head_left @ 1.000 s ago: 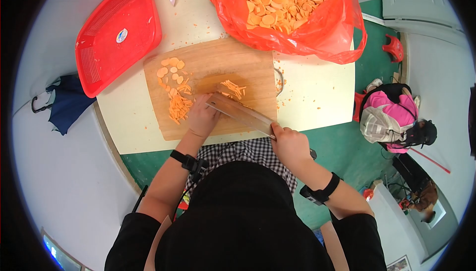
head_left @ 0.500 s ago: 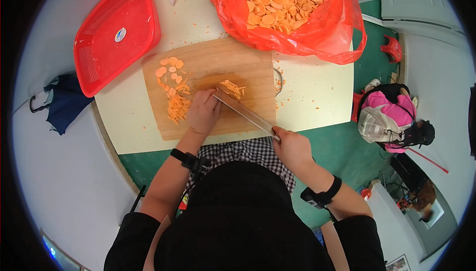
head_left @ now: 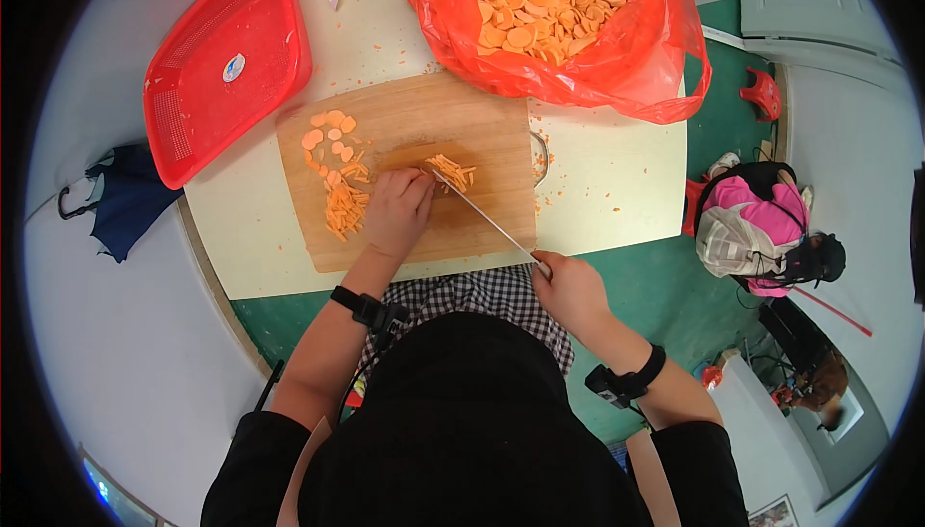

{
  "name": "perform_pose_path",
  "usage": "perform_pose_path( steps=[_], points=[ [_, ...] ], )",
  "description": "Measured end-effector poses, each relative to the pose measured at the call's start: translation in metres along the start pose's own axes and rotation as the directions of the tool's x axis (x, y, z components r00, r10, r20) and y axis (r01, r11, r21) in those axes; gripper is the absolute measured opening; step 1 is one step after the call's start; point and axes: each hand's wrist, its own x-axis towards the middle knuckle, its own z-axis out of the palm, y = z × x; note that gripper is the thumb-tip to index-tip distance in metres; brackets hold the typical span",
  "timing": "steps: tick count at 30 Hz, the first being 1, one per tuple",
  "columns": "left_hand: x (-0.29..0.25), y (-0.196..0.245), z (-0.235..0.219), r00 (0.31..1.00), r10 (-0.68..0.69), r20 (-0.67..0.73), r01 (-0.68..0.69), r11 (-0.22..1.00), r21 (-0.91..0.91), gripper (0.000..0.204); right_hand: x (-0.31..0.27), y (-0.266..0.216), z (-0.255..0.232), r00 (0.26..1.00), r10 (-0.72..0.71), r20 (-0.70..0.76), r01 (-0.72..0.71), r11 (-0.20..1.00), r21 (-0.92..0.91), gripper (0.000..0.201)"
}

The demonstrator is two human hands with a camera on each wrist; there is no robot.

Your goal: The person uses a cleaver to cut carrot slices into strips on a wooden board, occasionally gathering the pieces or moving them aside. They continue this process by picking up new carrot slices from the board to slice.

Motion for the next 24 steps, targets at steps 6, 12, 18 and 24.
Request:
perform_pose_path(
  steps=[6,12,18,24],
  points=[
    [0.002,0.002,-0.002,1.000,-0.026,0.000,0.026,0.999,0.019,0.011,-0.002,0.003,-0.002,1.000,-0.003,0.015,0.003,1.000,-0.026,0.021],
    [-0.005,0.001,-0.007,0.996,0.073,0.055,-0.074,0.997,0.025,0.015,-0.003,0.004,-0.004,0.999,-0.050,-0.001,0.050,0.991,-0.125,0.022],
    [-0.009,-0.003,-0.004,0.988,0.084,0.127,-0.089,0.995,0.037,0.015,-0.001,0.006,0.003,0.990,-0.135,-0.042,0.125,0.974,-0.188,0.020],
    [-0.011,-0.006,-0.002,0.983,0.104,0.149,-0.109,0.994,0.028,0.020,0.000,0.003,0.002,0.986,-0.155,-0.062,0.129,0.944,-0.304,0.022]
  ],
)
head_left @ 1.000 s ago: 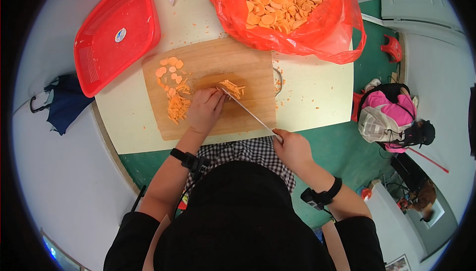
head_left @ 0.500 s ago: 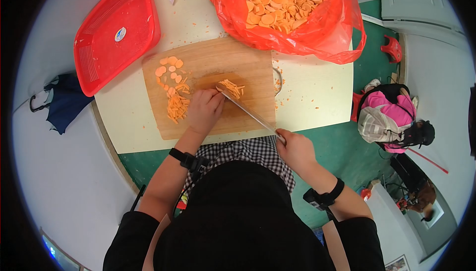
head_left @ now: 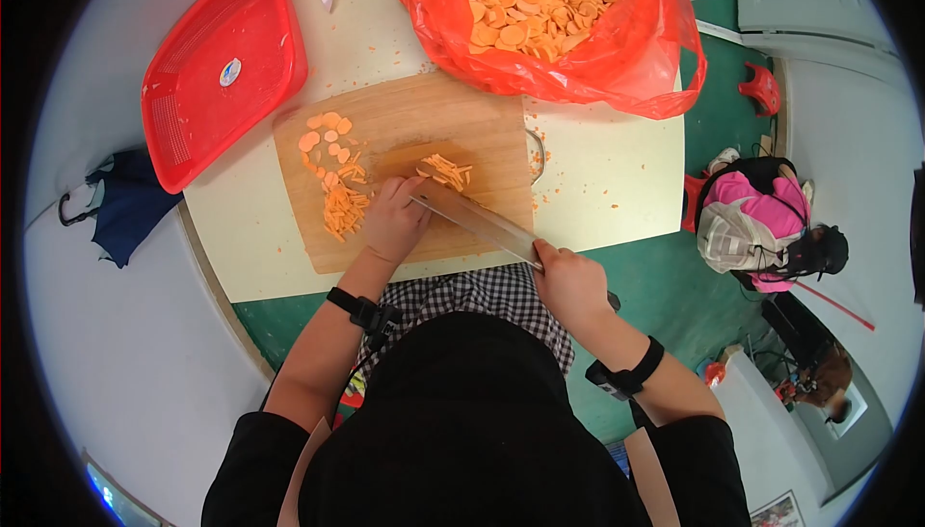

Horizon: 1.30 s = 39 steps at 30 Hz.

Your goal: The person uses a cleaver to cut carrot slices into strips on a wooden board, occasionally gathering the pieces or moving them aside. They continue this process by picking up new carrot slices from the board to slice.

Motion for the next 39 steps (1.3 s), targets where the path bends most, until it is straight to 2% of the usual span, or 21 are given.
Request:
perform_pose_path(
  steps=[2,6,9,12,14,15,17,21,23,25,26,27,28,29,30,32,33,35,37,38,39],
  points=[
    [-0.003,-0.003,0.004,1.000,-0.004,-0.014,0.004,1.000,0.026,0.006,0.001,0.002,0.007,0.999,-0.008,-0.034,0.005,0.998,-0.066,0.023],
    [-0.002,0.004,0.002,0.998,-0.033,-0.046,0.035,0.999,0.041,0.008,0.004,0.005,0.018,1.000,0.015,-0.005,-0.016,0.997,-0.081,0.031],
    [-0.003,0.005,0.004,0.999,-0.029,-0.034,0.031,0.999,0.036,0.009,0.011,0.002,0.021,0.999,0.032,-0.002,-0.032,0.999,-0.023,0.032],
    [-0.003,0.008,0.005,0.999,-0.032,-0.032,0.034,0.998,0.060,0.008,0.021,0.005,0.024,0.998,-0.033,-0.058,0.036,0.998,0.044,0.020],
    [0.000,0.010,0.006,0.996,-0.070,-0.062,0.074,0.996,0.054,0.008,0.026,0.009,0.017,0.999,0.040,0.029,-0.046,0.968,0.249,0.016],
    [0.001,0.011,0.005,0.996,-0.057,-0.071,0.061,0.996,0.057,0.008,0.027,0.011,0.012,0.999,0.043,0.013,-0.044,0.967,0.249,0.016],
    [0.002,0.010,-0.001,0.994,-0.093,-0.057,0.089,0.994,-0.068,0.012,0.027,0.016,0.002,0.991,0.039,0.126,-0.073,0.957,0.282,0.018],
    [0.010,0.008,-0.008,0.983,-0.101,-0.151,0.087,0.991,-0.097,0.014,0.007,0.022,-0.017,0.995,0.097,0.016,-0.098,0.948,0.302,0.020],
    [0.012,0.006,-0.014,0.976,-0.191,-0.106,0.182,0.979,-0.092,0.019,-0.005,0.026,-0.020,0.990,0.132,-0.051,-0.109,0.938,0.328,0.019],
    [0.011,-0.005,-0.010,0.967,-0.247,0.068,0.255,0.954,-0.156,0.022,-0.005,0.031,0.000,0.972,0.209,-0.110,-0.158,0.923,0.352,0.019],
    [0.016,-0.001,-0.012,0.964,-0.249,0.095,0.261,0.953,-0.153,0.022,-0.003,0.036,0.005,0.979,0.181,-0.092,-0.140,0.930,0.339,0.019],
    [0.018,-0.003,-0.009,0.979,-0.179,0.095,0.192,0.970,-0.147,0.021,-0.001,0.038,0.008,0.984,0.161,-0.078,-0.127,0.936,0.328,0.020],
    [0.015,-0.014,0.003,0.986,-0.138,0.096,0.148,0.982,-0.113,0.022,0.001,0.041,0.020,0.975,0.181,-0.129,-0.126,0.927,0.353,0.020],
    [0.028,-0.005,-0.002,0.967,-0.184,0.174,0.205,0.972,-0.111,0.025,0.007,0.042,0.014,0.967,0.238,-0.090,-0.186,0.903,0.387,0.019],
    [0.033,-0.008,0.003,0.983,-0.126,0.130,0.129,0.992,-0.012,0.028,0.008,0.043,0.010,0.968,0.222,-0.115,-0.163,0.909,0.384,0.018],
    [0.045,-0.006,0.010,0.990,0.110,0.085,-0.115,0.992,0.059,0.032,0.010,0.044,0.003,0.964,0.203,-0.170,-0.133,0.926,0.353,0.019],
    [0.046,-0.001,0.010,0.982,0.154,0.109,-0.161,0.985,0.064,0.034,0.015,0.046,0.008,0.964,0.214,-0.155,-0.145,0.919,0.367,0.020],
    [0.049,0.006,0.017,0.965,0.222,0.141,-0.231,0.971,0.052,0.036,0.022,0.046,0.015,0.957,0.252,-0.142,-0.180,0.902,0.391,0.020],
    [0.058,0.007,0.012,0.956,0.181,0.232,-0.186,0.982,0.001,0.037,0.026,0.038,0.009,0.957,0.257,-0.135,-0.169,0.870,0.463,0.021],
    [0.058,0.004,0.016,0.954,0.196,0.227,-0.200,0.980,-0.006,0.037,0.025,0.036,0.008,0.952,0.269,-0.145,-0.175,0.869,0.463,0.021],
    [0.058,0.002,0.020,0.937,0.294,0.191,-0.310,0.949,0.056,0.037,0.022,0.033,0.002,0.947,0.293,-0.133,-0.183,0.829,0.528,0.021]
  ],
)
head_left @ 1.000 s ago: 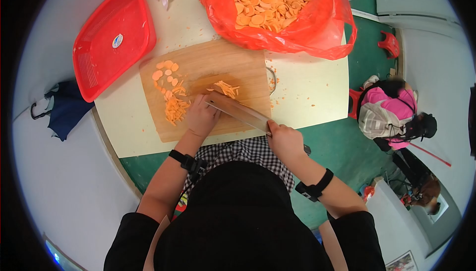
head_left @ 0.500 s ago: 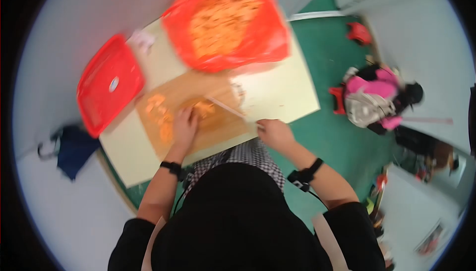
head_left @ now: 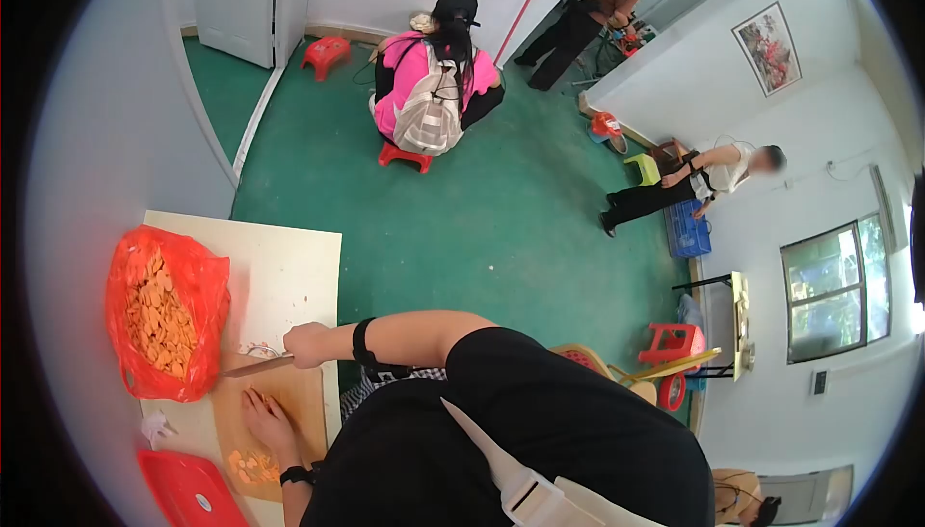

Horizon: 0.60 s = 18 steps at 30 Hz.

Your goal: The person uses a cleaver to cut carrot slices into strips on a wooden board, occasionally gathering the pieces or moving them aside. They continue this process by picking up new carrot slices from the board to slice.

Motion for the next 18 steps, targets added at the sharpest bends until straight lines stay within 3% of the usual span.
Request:
perform_pose_path(
  steps=[2,5,7,8,10,13,15,17,18],
  points=[
    [-0.008,-0.007,0.003,0.994,0.100,-0.047,-0.096,0.992,0.081,0.037,-0.002,-0.003,0.000,1.000,0.011,-0.022,-0.009,0.995,0.095,0.021],
    [-0.017,-0.019,0.008,0.977,0.206,0.053,-0.212,0.969,0.124,0.040,-0.005,-0.004,-0.002,0.998,0.024,-0.050,-0.019,0.994,0.105,0.022],
    [-0.017,-0.019,0.004,0.955,0.103,0.279,-0.156,0.972,0.174,0.046,-0.006,-0.004,-0.004,0.998,0.022,-0.052,-0.016,0.995,0.101,0.022],
    [-0.016,-0.017,0.006,0.957,0.103,0.273,-0.155,0.972,0.176,0.046,-0.009,-0.005,-0.005,0.999,0.027,-0.043,-0.023,0.996,0.092,0.023],
    [-0.010,0.007,-0.001,0.991,0.075,0.108,-0.092,0.982,0.165,0.048,-0.014,-0.007,-0.008,0.999,0.023,-0.035,-0.020,0.997,0.074,0.024],
    [-0.003,0.017,0.010,0.994,0.102,0.031,-0.107,0.964,0.245,0.050,-0.018,-0.009,-0.006,0.998,0.027,-0.054,-0.022,0.996,0.087,0.025],
    [-0.002,0.012,0.018,0.998,0.058,0.015,-0.060,0.967,0.249,0.046,-0.018,-0.006,-0.003,0.998,0.047,-0.043,-0.044,0.997,0.066,0.026],
    [-0.005,0.005,0.020,0.995,-0.013,0.094,-0.008,0.975,0.221,0.041,-0.024,-0.008,-0.005,0.999,0.039,-0.028,-0.038,0.998,0.056,0.026],
    [-0.006,0.013,0.009,1.000,-0.010,0.024,0.005,0.978,0.207,0.031,-0.027,-0.009,-0.008,0.998,0.055,-0.024,-0.053,0.997,0.064,0.027]
  ],
)
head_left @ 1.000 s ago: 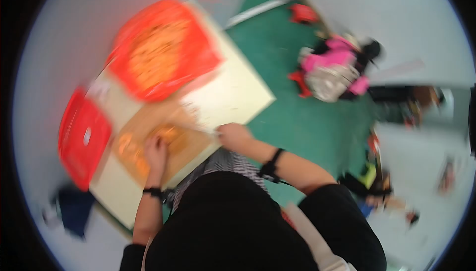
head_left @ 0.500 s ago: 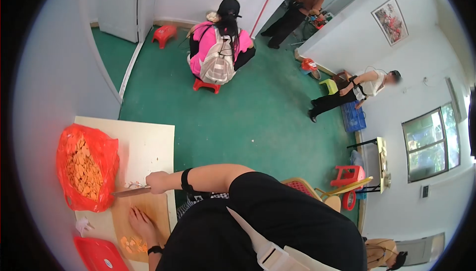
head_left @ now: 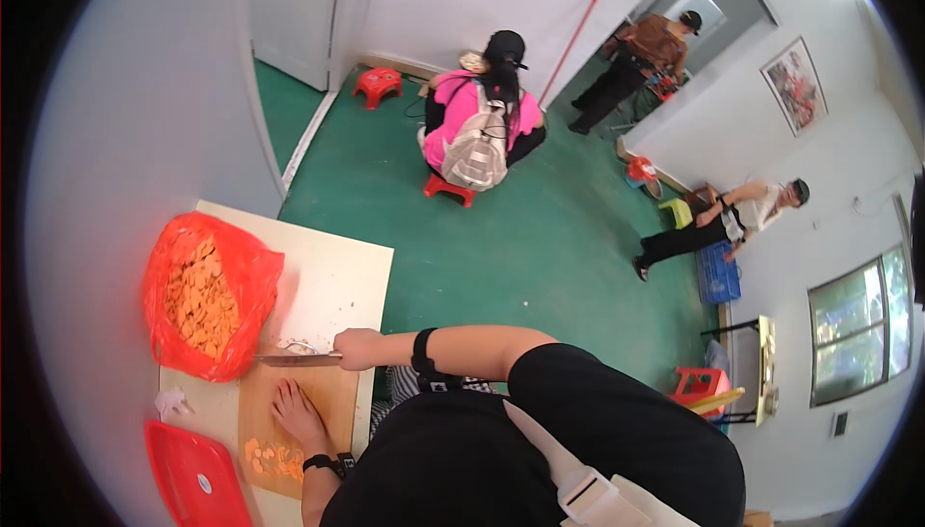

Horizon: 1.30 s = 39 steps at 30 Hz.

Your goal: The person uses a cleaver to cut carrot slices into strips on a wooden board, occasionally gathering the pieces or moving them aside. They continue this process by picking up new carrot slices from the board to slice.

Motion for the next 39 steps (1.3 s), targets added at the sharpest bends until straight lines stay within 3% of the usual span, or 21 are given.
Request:
perform_pose_path(
  steps=[3,5,7,8,10,13,15,21,24,26,27,28,29,30,31,32,33,35,36,38,39],
  points=[
    [-0.010,-0.014,-0.003,0.993,0.022,-0.119,-0.029,0.998,-0.057,0.029,-0.010,-0.007,-0.011,0.999,0.007,0.054,-0.004,0.999,-0.046,0.028],
    [-0.022,-0.021,-0.013,0.981,0.055,-0.184,-0.076,0.991,-0.110,0.028,0.007,0.018,0.013,0.990,-0.134,-0.033,0.130,0.987,-0.092,0.030],
    [-0.027,-0.018,-0.027,0.992,-0.065,-0.110,0.043,0.981,-0.192,0.021,0.000,0.004,0.002,1.000,-0.003,0.026,0.005,0.996,-0.087,0.032],
    [-0.033,-0.028,-0.014,0.989,-0.054,-0.140,0.037,0.992,-0.120,0.015,0.006,0.004,0.003,0.998,0.032,0.045,-0.027,0.995,-0.095,0.031],
    [-0.049,-0.037,-0.010,0.977,-0.098,-0.189,0.068,0.985,-0.160,0.014,0.007,0.001,0.000,0.998,-0.055,0.039,0.059,0.994,-0.097,0.029],
    [-0.077,-0.042,-0.012,0.959,-0.184,-0.217,0.149,0.975,-0.167,0.014,0.001,-0.021,-0.008,0.992,-0.062,0.110,0.073,0.993,-0.094,0.028],
    [-0.094,-0.044,-0.012,0.951,-0.229,-0.209,0.196,0.966,-0.168,0.014,0.003,-0.033,-0.011,0.969,0.097,0.229,-0.109,0.993,0.041,0.028],
    [-0.127,-0.049,-0.023,0.924,-0.352,-0.152,0.319,0.925,-0.206,0.016,0.018,-0.045,0.000,0.960,0.019,0.278,-0.051,0.993,0.111,0.022],
    [-0.117,-0.035,-0.037,0.883,-0.370,-0.289,0.322,0.925,-0.203,0.020,0.020,-0.053,0.004,0.933,0.032,0.359,-0.121,0.966,0.227,0.019],
    [-0.101,-0.025,-0.044,0.832,-0.502,-0.236,0.357,0.810,-0.465,0.021,0.019,-0.058,0.006,0.903,0.040,0.429,-0.187,0.933,0.307,0.018],
    [-0.091,-0.020,-0.042,0.826,-0.511,-0.239,0.365,0.807,-0.465,0.021,0.017,-0.060,0.006,0.871,0.017,0.490,-0.236,0.891,0.389,0.016],
    [-0.079,-0.015,-0.039,0.713,-0.700,-0.045,0.372,0.432,-0.822,0.023,0.015,-0.062,0.005,0.837,-0.011,0.547,-0.290,0.838,0.462,0.015],
    [-0.068,-0.011,-0.036,0.615,-0.757,0.221,0.273,-0.058,-0.960,0.025,0.015,-0.064,0.004,0.835,-0.013,0.551,-0.287,0.843,0.455,0.015],
    [-0.057,-0.011,-0.045,0.608,-0.763,0.220,0.271,-0.061,-0.961,0.025,0.014,-0.066,0.004,0.812,-0.022,0.583,-0.305,0.836,0.457,0.015],
    [-0.045,-0.013,-0.062,0.632,-0.664,0.399,0.093,-0.446,-0.890,0.025,0.013,-0.068,0.004,0.789,-0.031,0.613,-0.323,0.828,0.458,0.014],
    [-0.037,-0.015,-0.073,0.691,-0.506,0.516,-0.072,-0.759,-0.647,0.026,0.012,-0.070,0.003,0.787,-0.031,0.616,-0.322,0.831,0.454,0.014],
    [-0.034,-0.016,-0.074,0.689,-0.510,0.516,-0.077,-0.759,-0.647,0.026,0.011,-0.072,0.003,0.776,-0.034,0.630,-0.329,0.830,0.450,0.014],
    [-0.030,-0.018,-0.077,0.780,-0.408,0.474,0.005,-0.755,-0.656,0.022,0.010,-0.075,0.002,0.763,-0.038,0.646,-0.334,0.832,0.443,0.014],
    [-0.031,-0.017,-0.076,0.779,-0.414,0.472,-0.001,-0.753,-0.659,0.022,0.009,-0.076,0.000,0.761,-0.041,0.648,-0.356,0.808,0.469,0.014],
    [-0.035,-0.012,-0.074,0.766,-0.236,0.598,0.199,-0.798,-0.569,0.016,0.010,-0.077,0.001,0.761,-0.048,0.647,-0.374,0.783,0.497,0.015],
    [-0.037,-0.009,-0.071,0.768,-0.235,0.595,0.199,-0.796,-0.572,0.016,0.010,-0.076,0.001,0.763,-0.051,0.644,-0.375,0.777,0.506,0.015]
  ],
)
